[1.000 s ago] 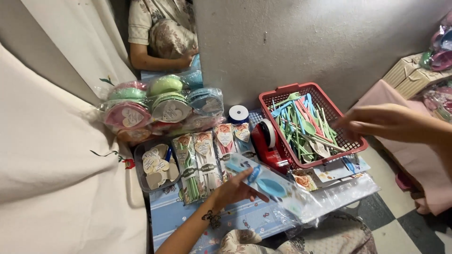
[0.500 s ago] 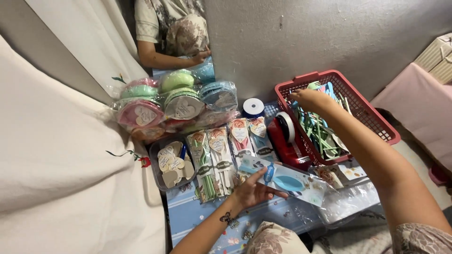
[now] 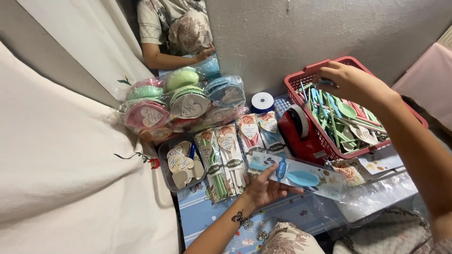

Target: The person packs pink straws into a clear plastic bag and seals it with tape. They then pack a blue spoon and a blue fork into a separate bag, sealing it with tape as well.

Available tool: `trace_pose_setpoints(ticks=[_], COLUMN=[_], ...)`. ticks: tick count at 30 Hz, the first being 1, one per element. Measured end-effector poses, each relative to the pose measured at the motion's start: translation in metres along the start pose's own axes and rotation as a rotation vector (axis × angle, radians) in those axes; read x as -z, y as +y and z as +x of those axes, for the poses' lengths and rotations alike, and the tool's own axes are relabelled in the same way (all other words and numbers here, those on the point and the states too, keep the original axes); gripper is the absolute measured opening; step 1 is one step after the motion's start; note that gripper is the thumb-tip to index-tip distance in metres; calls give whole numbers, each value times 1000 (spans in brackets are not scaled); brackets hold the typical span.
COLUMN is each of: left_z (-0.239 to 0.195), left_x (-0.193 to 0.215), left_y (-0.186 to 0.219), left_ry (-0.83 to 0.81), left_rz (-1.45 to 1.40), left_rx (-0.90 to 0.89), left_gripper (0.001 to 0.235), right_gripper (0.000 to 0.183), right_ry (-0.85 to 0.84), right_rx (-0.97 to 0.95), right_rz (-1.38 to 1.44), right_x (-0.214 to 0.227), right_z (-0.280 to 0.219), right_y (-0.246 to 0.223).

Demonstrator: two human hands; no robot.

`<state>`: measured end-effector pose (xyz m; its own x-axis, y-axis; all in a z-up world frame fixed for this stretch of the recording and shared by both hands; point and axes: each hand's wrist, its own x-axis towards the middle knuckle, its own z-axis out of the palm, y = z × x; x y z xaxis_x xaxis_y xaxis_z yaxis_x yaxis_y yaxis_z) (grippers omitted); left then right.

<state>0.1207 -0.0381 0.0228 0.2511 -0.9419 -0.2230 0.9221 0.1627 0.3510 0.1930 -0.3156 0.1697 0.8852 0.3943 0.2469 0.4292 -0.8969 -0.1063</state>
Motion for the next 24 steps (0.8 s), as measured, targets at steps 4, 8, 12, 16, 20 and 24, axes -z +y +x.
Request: trace_pose_setpoints(ticks=[4, 8, 12, 16, 20, 24], left_z=[-2, -1, 3, 10, 15, 15], left_x=[2, -2, -4, 10, 27, 24], left_y=[0, 2, 3, 1, -4, -6], left_ry=[-54, 14, 82, 61, 53, 67], left_rz=[4, 11, 45, 11, 2, 25], left_rx=[-15, -24, -77, -58, -23, -39], left_gripper=[46, 37, 33, 34, 39, 38], right_gripper=[30, 22, 26, 26, 20, 24], right_ry=[227, 340, 451, 408, 385, 443], right_rx=[-46, -157, -394, -557, -656, -746], right_rz=[148, 320, 559, 525, 513, 469], right_x=[27, 17, -8, -17, -27, -27], right_z=[-68, -139, -217, -260, -282, -288], right_y=[-39, -28, -15, -32, -23, -25])
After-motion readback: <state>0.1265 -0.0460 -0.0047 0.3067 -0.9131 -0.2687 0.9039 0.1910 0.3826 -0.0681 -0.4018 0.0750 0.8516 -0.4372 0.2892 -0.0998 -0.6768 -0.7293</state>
